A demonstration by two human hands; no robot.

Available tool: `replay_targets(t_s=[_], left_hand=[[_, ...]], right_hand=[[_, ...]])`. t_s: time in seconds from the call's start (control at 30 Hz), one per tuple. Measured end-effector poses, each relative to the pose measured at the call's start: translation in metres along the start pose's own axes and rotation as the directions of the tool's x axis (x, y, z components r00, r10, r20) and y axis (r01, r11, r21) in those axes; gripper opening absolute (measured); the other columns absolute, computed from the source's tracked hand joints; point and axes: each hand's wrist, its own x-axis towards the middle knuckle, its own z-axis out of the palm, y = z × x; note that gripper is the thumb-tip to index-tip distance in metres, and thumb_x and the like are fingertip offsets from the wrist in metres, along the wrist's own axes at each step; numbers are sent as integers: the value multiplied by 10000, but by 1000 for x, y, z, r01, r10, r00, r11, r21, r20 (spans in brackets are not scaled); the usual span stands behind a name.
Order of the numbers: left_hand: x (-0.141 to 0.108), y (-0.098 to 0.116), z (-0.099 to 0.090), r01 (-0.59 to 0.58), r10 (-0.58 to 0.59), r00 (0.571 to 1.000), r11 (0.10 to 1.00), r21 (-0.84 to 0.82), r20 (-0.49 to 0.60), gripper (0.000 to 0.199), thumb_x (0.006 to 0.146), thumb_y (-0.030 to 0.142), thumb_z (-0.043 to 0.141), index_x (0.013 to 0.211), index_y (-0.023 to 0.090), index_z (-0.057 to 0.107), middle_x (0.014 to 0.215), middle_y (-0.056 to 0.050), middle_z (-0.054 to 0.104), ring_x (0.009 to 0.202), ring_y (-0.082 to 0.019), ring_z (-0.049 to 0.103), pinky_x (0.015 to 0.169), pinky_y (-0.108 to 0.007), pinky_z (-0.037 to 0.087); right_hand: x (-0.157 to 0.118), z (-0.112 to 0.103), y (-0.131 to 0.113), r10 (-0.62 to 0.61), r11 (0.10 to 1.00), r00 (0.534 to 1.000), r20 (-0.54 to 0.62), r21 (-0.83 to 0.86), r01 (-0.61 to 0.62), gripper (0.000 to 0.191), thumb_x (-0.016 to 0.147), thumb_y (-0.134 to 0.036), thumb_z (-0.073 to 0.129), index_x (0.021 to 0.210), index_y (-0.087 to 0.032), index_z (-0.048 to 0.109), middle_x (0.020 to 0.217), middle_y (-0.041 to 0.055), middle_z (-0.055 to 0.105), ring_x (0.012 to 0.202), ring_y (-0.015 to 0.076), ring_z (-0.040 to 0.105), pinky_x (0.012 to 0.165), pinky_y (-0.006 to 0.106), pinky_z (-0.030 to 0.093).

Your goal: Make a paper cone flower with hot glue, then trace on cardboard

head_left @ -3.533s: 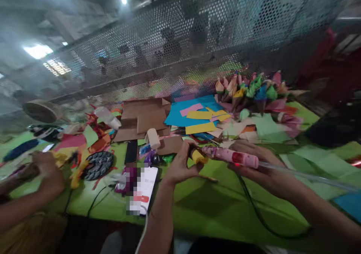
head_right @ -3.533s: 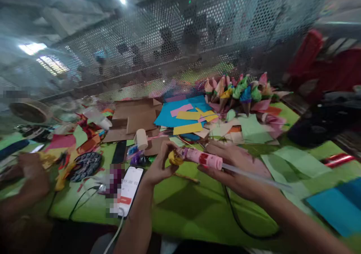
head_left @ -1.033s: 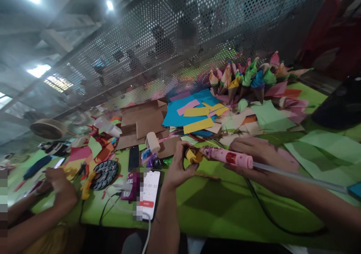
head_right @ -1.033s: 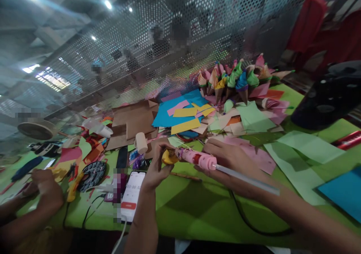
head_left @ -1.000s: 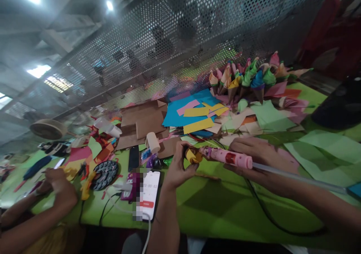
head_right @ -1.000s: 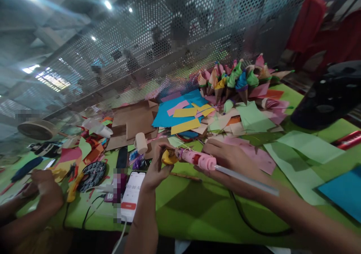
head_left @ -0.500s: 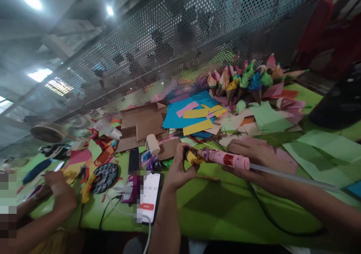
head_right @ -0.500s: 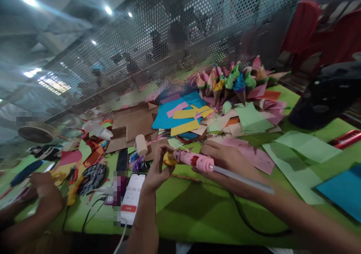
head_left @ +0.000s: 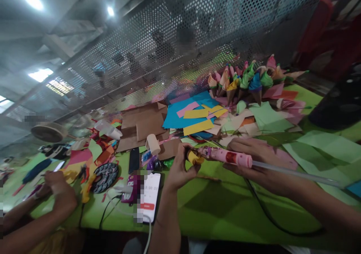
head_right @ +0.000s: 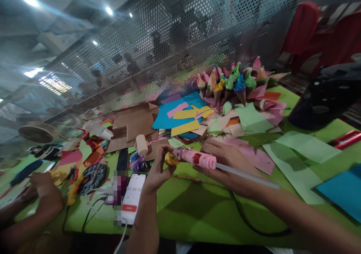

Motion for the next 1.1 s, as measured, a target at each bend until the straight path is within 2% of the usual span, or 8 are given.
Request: replay_targets(t_s=[0.23,0.4,0.67,0.77,0.93,1.0,1.1], left_hand=[[-1,0,-1,35,-37,999,997,-71,-28,383,781,222,616,1127,235,451,1048,-30,495,968,-183,513,877,-297,439],[-2,-4,0,43,-46,999,994,-100,-25,415,782,218,624,1159,238,451,1036,-28,495,954,-181,507,860,-289,431],[-1,-1,0,60,-67,997,981,-187,-32,384,780,195,620,1127,245,464,1027,-17,505,945,-171,520,848,-275,451],[0,-3,0,39,-48,998,982,-187,-46,383,774,198,618,1123,240,465,1021,-17,505,952,-175,520,848,-280,450],[3,-8,0,47,-57,995,992,-118,-85,351,780,214,623,1094,230,468,1007,-21,504,937,-174,511,866,-302,439],[4,-9,0,44,-54,994,994,-104,-92,342,786,237,623,1089,234,463,1006,-20,510,939,-173,514,877,-308,439],[7,-8,0,34,-44,995,993,-117,-87,325,802,271,616,1079,237,449,1004,-16,529,949,-172,539,887,-310,459]], right_hand=[[-1,1,1,7,999,1000,14,-32,-7,341,990,-430,456,713,-230,447,704,6,505,609,156,485,559,286,386],[0,-2,-1,20,999,1000,23,-30,-19,356,992,-435,441,700,-232,419,691,2,494,595,152,481,544,278,379],[2,-1,-2,40,999,999,28,-1,-40,366,976,-467,462,703,-225,487,709,21,540,619,163,506,563,281,406],[2,-2,-2,74,996,997,-6,40,-74,365,956,-486,487,703,-224,512,712,27,557,622,168,517,561,284,416],[-4,-1,5,198,951,976,-90,260,-168,357,883,-540,587,724,-221,599,723,47,606,681,211,567,632,324,469],[-7,0,11,283,885,956,-74,405,-231,385,849,-585,617,753,-213,641,683,35,589,630,197,538,589,317,459],[-12,1,18,396,740,918,-36,605,-295,434,782,-627,679,796,-194,668,644,16,557,543,150,467,479,281,396]])
